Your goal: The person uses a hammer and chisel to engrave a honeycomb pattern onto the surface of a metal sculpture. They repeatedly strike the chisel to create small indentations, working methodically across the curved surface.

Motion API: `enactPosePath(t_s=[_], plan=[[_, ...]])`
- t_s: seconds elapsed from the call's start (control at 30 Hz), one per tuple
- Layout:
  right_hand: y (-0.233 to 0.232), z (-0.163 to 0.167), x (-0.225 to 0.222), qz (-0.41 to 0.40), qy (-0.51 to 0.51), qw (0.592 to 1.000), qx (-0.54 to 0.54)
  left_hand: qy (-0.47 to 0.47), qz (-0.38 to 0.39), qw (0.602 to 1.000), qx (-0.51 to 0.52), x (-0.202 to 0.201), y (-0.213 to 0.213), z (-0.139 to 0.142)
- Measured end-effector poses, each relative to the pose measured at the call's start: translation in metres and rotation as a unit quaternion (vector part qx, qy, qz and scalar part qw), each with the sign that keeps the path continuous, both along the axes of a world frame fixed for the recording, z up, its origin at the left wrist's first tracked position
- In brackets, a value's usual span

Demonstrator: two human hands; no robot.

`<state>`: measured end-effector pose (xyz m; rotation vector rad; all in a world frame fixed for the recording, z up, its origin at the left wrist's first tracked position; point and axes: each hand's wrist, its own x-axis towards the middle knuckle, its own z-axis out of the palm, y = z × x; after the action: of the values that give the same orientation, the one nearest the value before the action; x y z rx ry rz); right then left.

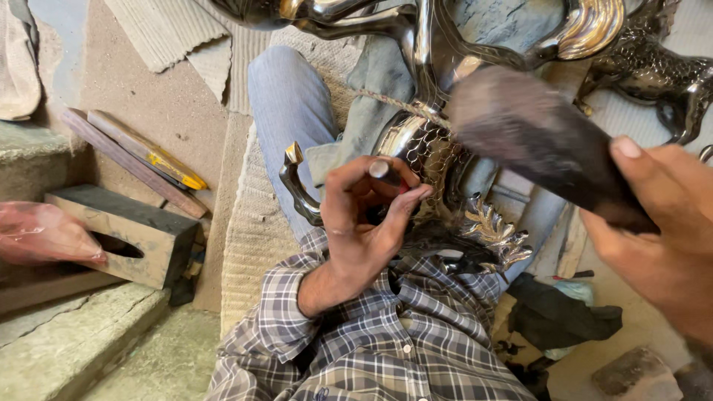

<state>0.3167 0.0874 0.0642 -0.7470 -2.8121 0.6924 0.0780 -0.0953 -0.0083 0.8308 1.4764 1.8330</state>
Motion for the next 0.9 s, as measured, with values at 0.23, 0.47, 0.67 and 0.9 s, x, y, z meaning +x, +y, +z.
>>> enactPosePath(t_s=[0.23, 0.47, 0.67, 0.9], plan=[[0.03, 0.042, -0.05, 0.118, -0.04, 0.992, -0.026, 0.012, -0.009, 1.0, 0.002, 0.004, -0.008, -0.01], [0.031, 0.068, -0.077, 0.219, -0.086, 0.972, 0.004, 0.155, 0.036, 0.984, 0.082, 0.019, -0.022, -0.052], [0.039, 0.063, -0.075, 0.227, -0.204, 0.952, 0.032, 0.164, 0.051, 0.983, 0.07, 0.025, -0.031, -0.064], [0.045, 0.049, -0.058, 0.175, -0.156, 0.972, -0.017, 0.194, 0.035, 0.98, 0.032, 0.006, -0.012, -0.037]])
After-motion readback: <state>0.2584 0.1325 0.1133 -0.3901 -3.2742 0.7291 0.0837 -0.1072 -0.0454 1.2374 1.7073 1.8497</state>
